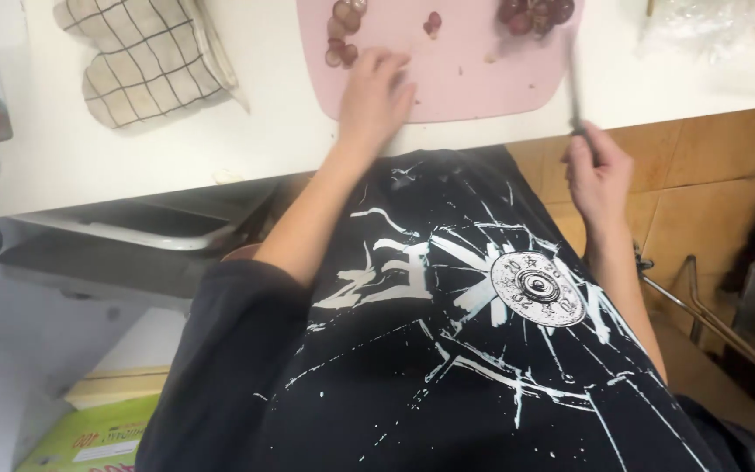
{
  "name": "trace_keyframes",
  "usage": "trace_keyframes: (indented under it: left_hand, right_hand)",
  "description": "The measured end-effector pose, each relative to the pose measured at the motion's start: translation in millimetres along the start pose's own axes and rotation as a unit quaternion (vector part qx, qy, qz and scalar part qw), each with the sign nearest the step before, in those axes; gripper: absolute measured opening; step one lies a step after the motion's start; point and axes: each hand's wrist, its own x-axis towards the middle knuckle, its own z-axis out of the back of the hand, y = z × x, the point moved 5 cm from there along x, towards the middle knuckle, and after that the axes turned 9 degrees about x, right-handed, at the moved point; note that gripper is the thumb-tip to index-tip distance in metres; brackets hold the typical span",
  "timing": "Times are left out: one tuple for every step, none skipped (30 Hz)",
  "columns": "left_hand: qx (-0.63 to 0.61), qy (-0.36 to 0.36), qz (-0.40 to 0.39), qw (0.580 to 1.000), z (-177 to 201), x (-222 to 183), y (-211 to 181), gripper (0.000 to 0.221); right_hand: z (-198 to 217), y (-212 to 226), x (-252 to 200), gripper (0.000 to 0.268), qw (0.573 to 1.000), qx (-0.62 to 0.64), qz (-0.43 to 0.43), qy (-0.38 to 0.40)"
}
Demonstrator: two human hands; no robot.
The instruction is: Slice red grapes into thin rounds on a cutting board using a paring knife.
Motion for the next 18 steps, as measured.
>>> trace_keyframes:
  left_hand:
    - [-0.016, -0.016, 0.015, 1.000, 1, -4, 10, 0.034]
    - [-0.013, -0.018, 0.014, 1.000, 3, -6, 13, 0.034]
    - [-0.015, -0.044, 0.024, 0.999, 7, -12, 16, 0.030]
    - [-0.016, -0.071, 0.034, 0.997, 11, -19, 19, 0.027]
    - [-0.013, -0.072, 0.038, 0.997, 12, -24, 18, 0.027]
    - [-0.051, -0.075, 0.083, 0.992, 13, -29, 23, 0.022]
    - [-0.088, -0.079, 0.125, 0.985, 15, -32, 28, 0.018]
    - [-0.085, -0.080, 0.128, 0.985, 15, -37, 28, 0.018]
    - [-0.087, -0.092, 0.153, 0.980, 16, -42, 31, 0.016]
    - [-0.090, -0.104, 0.179, 0.974, 18, -47, 34, 0.014]
    - [-0.086, -0.104, 0.181, 0.974, 20, -50, 36, 0.014]
    - [-0.087, -0.106, 0.177, 0.975, 21, -52, 37, 0.015]
    - [-0.092, -0.105, 0.173, 0.975, 20, -55, 36, 0.015]
    - [-0.092, -0.102, 0.175, 0.975, 21, -57, 35, 0.015]
    - [-0.091, -0.106, 0.177, 0.974, 22, -57, 34, 0.015]
    - [-0.090, -0.109, 0.179, 0.974, 23, -58, 33, 0.015]
    - [-0.089, -0.109, 0.176, 0.974, 24, -56, 32, 0.015]
    - [-0.090, -0.104, 0.187, 0.973, 25, -54, 32, 0.015]
  right_hand:
    - [-2, -3, 2, 0.029, 0.999, -0.030, 0.006, 0.010]
    - [-11, 0, 6, 0.029, 1.000, -0.028, 0.008, 0.011]
    - [-24, 2, 4, 0.028, 0.993, -0.090, 0.008, 0.074]
    - [-38, 3, 3, 0.027, 0.979, -0.151, 0.008, 0.138]
    - [-51, 6, 5, 0.027, 0.978, -0.150, 0.006, 0.142]
    - [-69, 10, 6, 0.028, 0.963, -0.188, 0.020, 0.191]
    - [-87, 14, 8, 0.029, 0.945, -0.223, 0.035, 0.238]
    - [-96, 14, 11, 0.029, 0.944, -0.221, 0.036, 0.241]
    - [-110, 18, 12, 0.028, 0.936, -0.213, 0.087, 0.265]
    - [-123, 22, 13, 0.026, 0.926, -0.205, 0.137, 0.288]
    - [-129, 27, 15, 0.026, 0.925, -0.202, 0.137, 0.290]
    - [-136, 30, 18, 0.024, 0.918, -0.229, 0.127, 0.298]
    - [-140, 33, 19, 0.023, 0.910, -0.259, 0.115, 0.303]
    - [-134, 26, 20, 0.023, 0.910, -0.259, 0.112, 0.304]
    - [-123, 24, 23, 0.023, 0.929, -0.239, 0.134, 0.250]
    - [-112, 23, 25, 0.024, 0.943, -0.218, 0.155, 0.195]
    - [-100, 20, 27, 0.024, 0.944, -0.217, 0.157, 0.193]
    - [-83, 14, 30, 0.022, 0.960, -0.205, 0.115, 0.154]
